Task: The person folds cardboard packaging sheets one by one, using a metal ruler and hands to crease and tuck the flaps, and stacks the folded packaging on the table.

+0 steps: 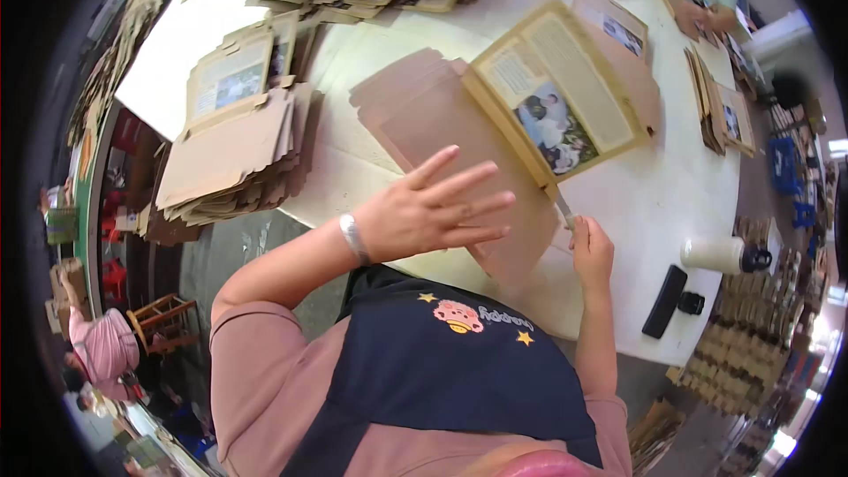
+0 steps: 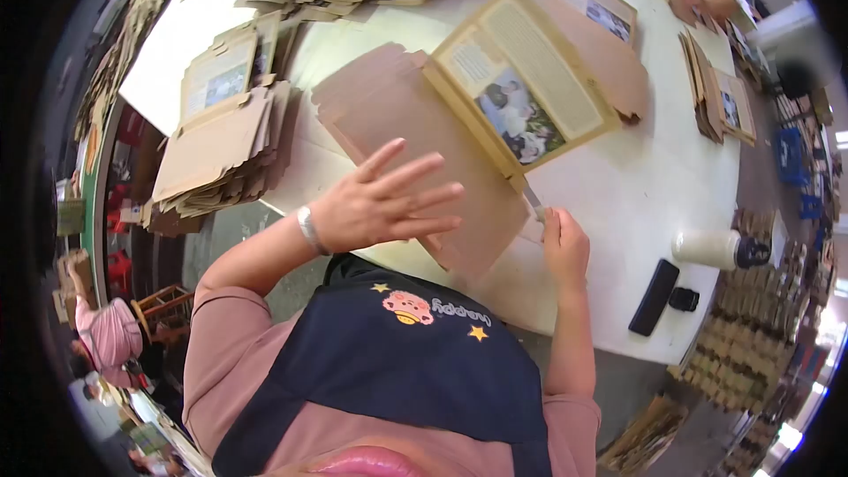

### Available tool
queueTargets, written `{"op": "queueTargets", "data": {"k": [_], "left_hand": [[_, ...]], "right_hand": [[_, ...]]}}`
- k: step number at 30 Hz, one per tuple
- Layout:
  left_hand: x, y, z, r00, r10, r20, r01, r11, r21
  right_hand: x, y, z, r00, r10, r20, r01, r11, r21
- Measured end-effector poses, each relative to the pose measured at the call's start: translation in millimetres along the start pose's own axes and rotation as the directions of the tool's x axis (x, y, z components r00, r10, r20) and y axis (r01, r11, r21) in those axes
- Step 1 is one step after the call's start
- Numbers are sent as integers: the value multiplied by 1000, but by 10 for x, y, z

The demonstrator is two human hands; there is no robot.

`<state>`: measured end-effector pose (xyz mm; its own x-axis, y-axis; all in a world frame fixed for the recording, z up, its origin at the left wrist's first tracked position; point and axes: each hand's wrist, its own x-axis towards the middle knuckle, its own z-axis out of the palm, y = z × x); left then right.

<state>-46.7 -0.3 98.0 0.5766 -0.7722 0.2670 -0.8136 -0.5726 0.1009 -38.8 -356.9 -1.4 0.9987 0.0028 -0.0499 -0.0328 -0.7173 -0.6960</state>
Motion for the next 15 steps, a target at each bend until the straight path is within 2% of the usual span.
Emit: {"op": "queueTargets", "data": {"k": [1,2,5,7,8,9,10,11,13,15], "left_hand": [[-56,-39,206,999,42,-24,-39,995,94],[-104,-74,290,996,78,-39,-69,979,192],[-151,-140,140,995,-97,35,89,979,185],[-270,-275,-66,987,-163,8,154,950,273],[-391,-363,-161,966,-241,-97,260,892,370],[-511,-450,-263,932,-298,-207,361,816,451],[-631,-536,-391,900,-333,-283,434,749,501],[-781,-618,-509,865,-354,-357,500,678,540],[-1245,-758,-683,790,-497,-359,603,526,600],[-1691,-807,-890,690,-666,-283,684,474,554]], "right_hand": [[4,-68,21,999,42,33,-44,997,63],[5,-116,42,999,4,54,-8,997,74],[33,-181,83,998,-43,55,34,988,152],[47,-181,123,990,-130,-49,130,991,-1],[59,-161,112,988,-154,-30,155,988,4],[85,-127,82,986,-165,-27,163,984,-73],[111,-84,53,985,-173,-28,167,975,-150],[128,-7,48,983,-183,-20,178,973,-144],[168,175,91,950,-306,-70,269,908,-320],[169,270,126,934,-339,-109,286,897,-336]]}}
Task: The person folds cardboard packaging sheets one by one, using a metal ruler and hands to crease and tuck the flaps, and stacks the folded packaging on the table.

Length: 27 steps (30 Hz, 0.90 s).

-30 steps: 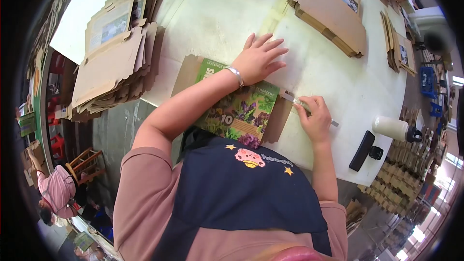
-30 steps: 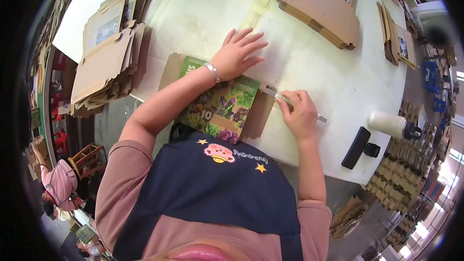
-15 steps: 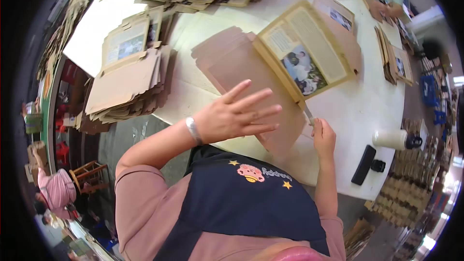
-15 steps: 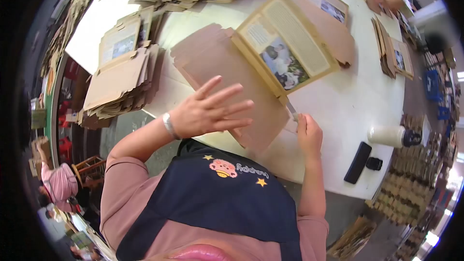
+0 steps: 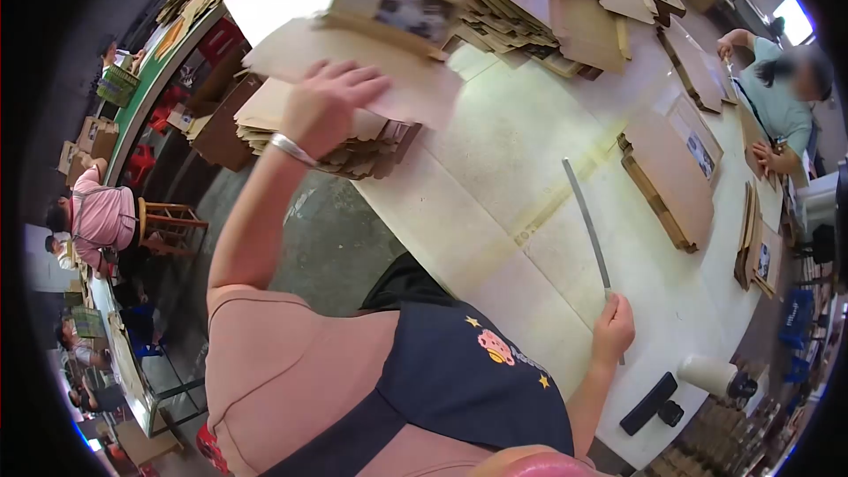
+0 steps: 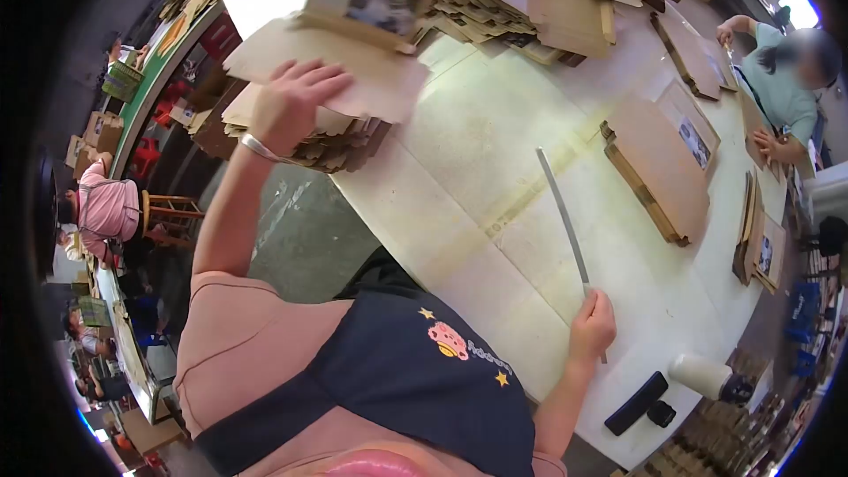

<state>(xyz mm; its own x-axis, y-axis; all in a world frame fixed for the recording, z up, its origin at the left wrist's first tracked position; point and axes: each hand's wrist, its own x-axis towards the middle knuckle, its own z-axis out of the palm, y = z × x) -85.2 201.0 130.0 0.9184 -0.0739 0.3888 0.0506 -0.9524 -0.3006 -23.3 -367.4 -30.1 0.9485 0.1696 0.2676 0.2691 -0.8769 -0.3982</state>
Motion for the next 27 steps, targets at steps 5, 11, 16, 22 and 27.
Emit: {"op": "queueTargets", "data": {"k": [5,11,16,22,27], "left_hand": [[-420,-737,-60,649,-130,749,502,813,-294],[-265,-1131,535,682,-361,636,558,819,-133],[-380,-1538,1760,677,-246,693,315,949,29],[297,-1163,1050,368,-211,906,551,834,-30],[937,-838,929,476,80,876,-10,996,-86]], "right_hand": [[23,15,51,998,-8,-58,10,999,32],[22,36,92,989,-55,-136,46,997,-68],[36,-40,48,986,-11,-165,3,999,-44],[77,-121,-21,986,8,-166,0,999,49],[67,-73,-3,986,-45,-162,56,996,68]]}}
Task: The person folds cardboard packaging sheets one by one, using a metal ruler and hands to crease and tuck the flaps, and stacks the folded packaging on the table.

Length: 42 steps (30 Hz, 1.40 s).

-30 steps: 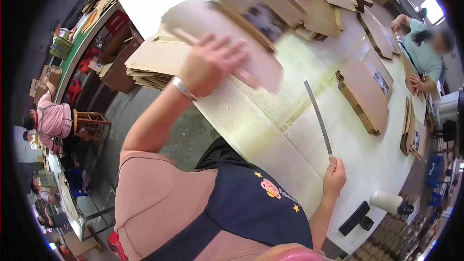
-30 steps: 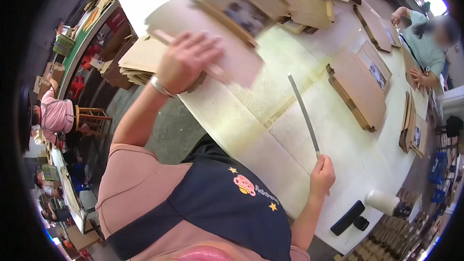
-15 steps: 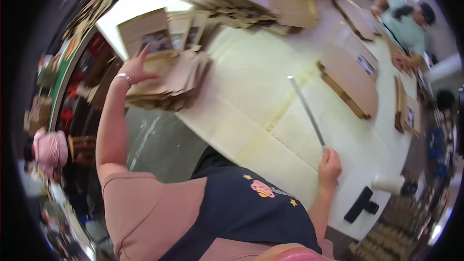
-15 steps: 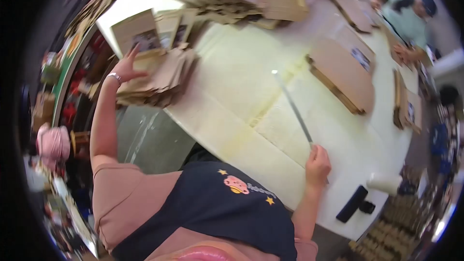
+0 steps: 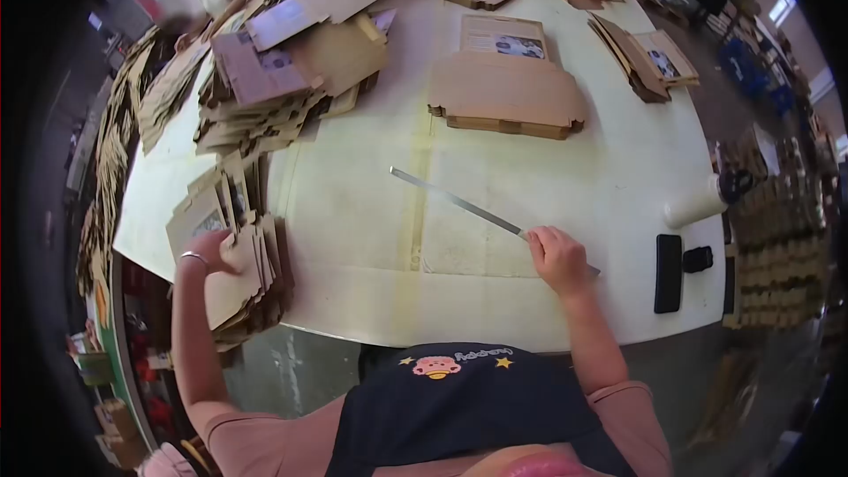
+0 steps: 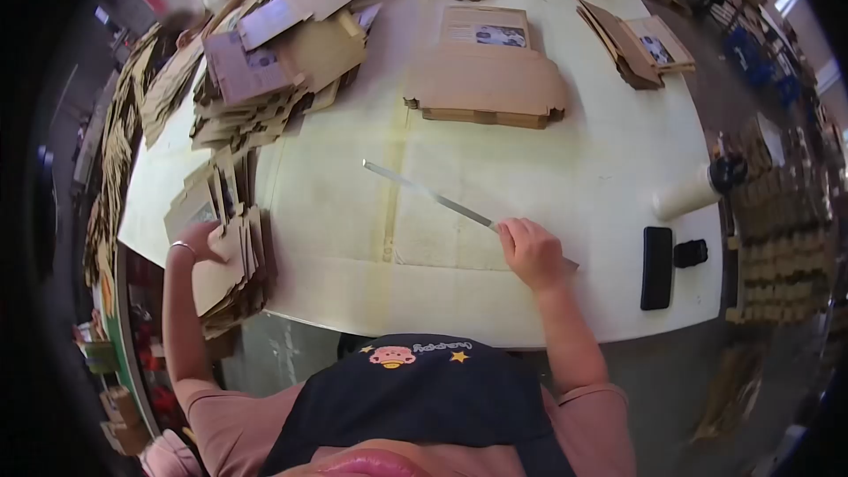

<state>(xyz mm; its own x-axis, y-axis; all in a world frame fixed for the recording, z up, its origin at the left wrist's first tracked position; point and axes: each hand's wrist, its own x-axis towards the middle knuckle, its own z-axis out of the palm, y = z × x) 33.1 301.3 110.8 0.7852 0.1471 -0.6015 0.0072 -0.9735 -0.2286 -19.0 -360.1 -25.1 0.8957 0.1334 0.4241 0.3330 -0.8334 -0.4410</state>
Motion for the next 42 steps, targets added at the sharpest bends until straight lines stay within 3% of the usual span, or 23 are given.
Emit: {"op": "queueTargets", "data": {"k": [2,3,4,6,8,11,13,17,19,21,22,24,25,27,29,31,33,34,36,39,42], "left_hand": [[-260,941,-561,973,42,-227,-90,974,-206],[-201,1213,-625,904,179,-388,-290,924,-249],[-6,1446,-628,816,326,-477,-425,898,-114],[10,2199,-862,715,494,-494,-591,805,-51],[234,2772,-969,553,638,-535,-710,697,98],[616,3585,-1149,428,696,-577,-767,617,175],[908,4039,-1223,397,669,-629,-769,616,169],[1347,4644,-1145,448,568,-691,-670,724,161],[1423,4754,-1186,453,536,-713,-638,753,161],[1464,4783,-1232,531,622,-575,-526,774,352],[1442,4769,-1207,531,621,-576,-527,775,349],[1358,4674,-1102,429,627,-650,-523,759,387],[1213,4595,-1126,431,622,-654,-521,763,382],[897,4370,-1229,400,459,-793,-549,813,193],[632,4094,-1292,170,300,-939,-598,789,144],[292,3769,-1328,75,206,-976,-549,825,132],[14,3476,-1207,-92,129,-987,-558,815,158],[-156,3335,-1114,-115,148,-982,-551,813,187],[-377,3142,-747,-90,180,-980,-552,809,199],[-568,2993,33,45,324,-945,-557,794,245],[-752,2965,595,228,508,-830,-659,708,252]], "right_hand": [[13,0,-9,1000,9,-22,-9,1000,9],[14,-10,-8,1000,-1,-30,2,1000,11],[11,-9,-3,999,10,-41,-9,1000,27],[15,11,2,999,1,-45,0,1000,28],[20,22,-31,999,-19,-38,20,1000,20],[3,92,-27,998,-61,8,61,998,16],[-9,126,-58,997,-74,35,73,997,28],[31,79,-104,995,-81,64,79,996,30],[42,91,-108,995,-74,67,72,997,36],[36,95,-101,996,-63,67,58,995,78],[34,100,-100,996,-64,69,59,995,77],[34,112,-100,996,-72,60,67,994,85],[39,119,-98,995,-78,63,72,994,86],[49,115,-89,995,-87,42,82,989,124],[31,82,-101,996,-68,51,63,994,94],[18,47,-106,996,-54,65,50,997,62],[18,6,-103,997,70,44,-69,998,-6],[17,30,-69,997,58,59,-57,998,-6],[-1,125,31,973,176,-151,-198,970,-143],[7,173,3,955,258,-146,-284,937,-205],[-4,182,27,961,247,-127,-270,937,-221]]}}
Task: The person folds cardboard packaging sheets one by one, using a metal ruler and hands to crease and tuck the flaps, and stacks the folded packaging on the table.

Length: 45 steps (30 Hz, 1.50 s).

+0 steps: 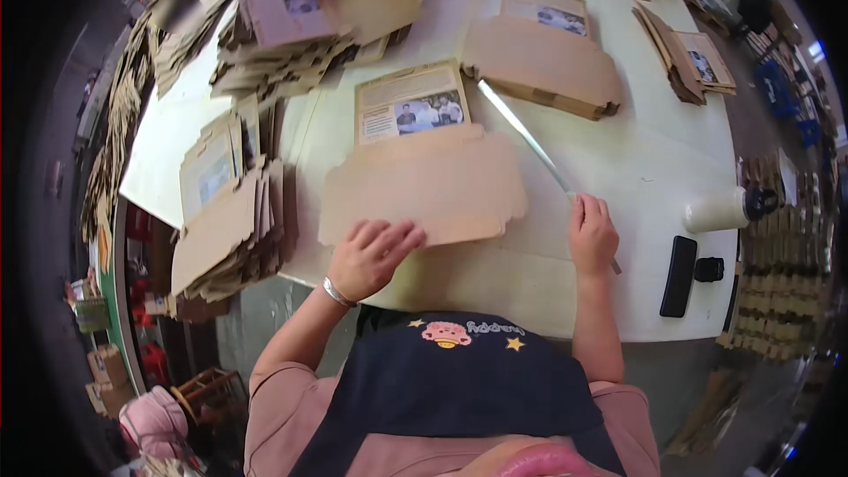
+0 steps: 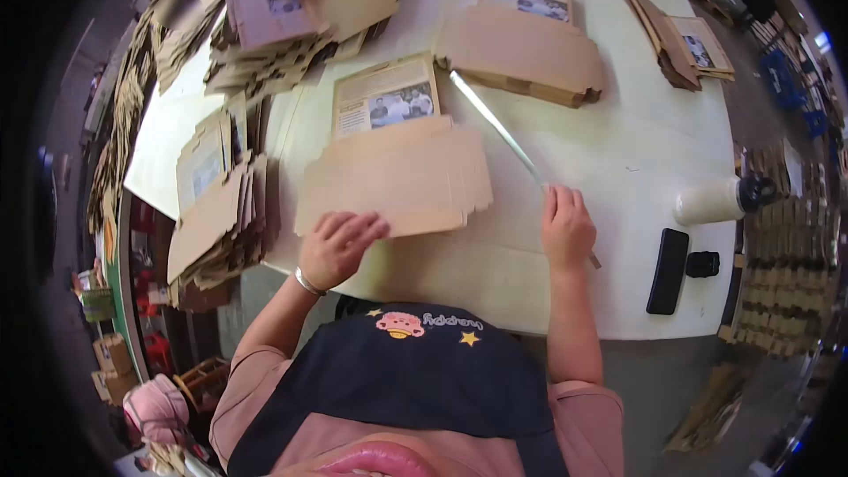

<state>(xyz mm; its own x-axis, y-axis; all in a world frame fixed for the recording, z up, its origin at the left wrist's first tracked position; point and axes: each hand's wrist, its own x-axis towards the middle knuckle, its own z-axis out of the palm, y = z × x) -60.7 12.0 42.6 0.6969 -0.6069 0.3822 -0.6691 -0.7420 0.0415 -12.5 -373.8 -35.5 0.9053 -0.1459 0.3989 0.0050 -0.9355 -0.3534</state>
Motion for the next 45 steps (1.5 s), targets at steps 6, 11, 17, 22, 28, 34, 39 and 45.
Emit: {"op": "queueTargets", "data": {"k": [6,11,17,22,28,34,39,45], "left_hand": [[-334,-255,458,987,-91,133,134,924,-359],[45,-496,791,929,-303,211,314,949,-21],[96,-646,890,963,-162,213,176,983,-47],[112,-614,836,959,-178,219,197,978,-68],[117,-599,859,956,-217,197,235,969,-71],[118,-581,918,962,-245,124,255,964,-75],[121,-604,919,967,-236,95,242,968,-65],[94,-302,802,890,-399,222,418,907,-43]], "right_hand": [[47,44,-15,1000,11,15,-13,992,126],[-51,102,-488,988,-96,119,44,922,384],[108,449,-1347,893,-23,449,27,1000,-2],[261,863,-1563,816,-20,577,67,996,-59],[298,684,-1132,754,-89,651,30,994,102],[182,238,-601,710,-173,682,-47,955,291],[113,-455,-468,649,-155,745,33,984,176],[-51,-363,-475,730,-502,464,341,856,389]]}}
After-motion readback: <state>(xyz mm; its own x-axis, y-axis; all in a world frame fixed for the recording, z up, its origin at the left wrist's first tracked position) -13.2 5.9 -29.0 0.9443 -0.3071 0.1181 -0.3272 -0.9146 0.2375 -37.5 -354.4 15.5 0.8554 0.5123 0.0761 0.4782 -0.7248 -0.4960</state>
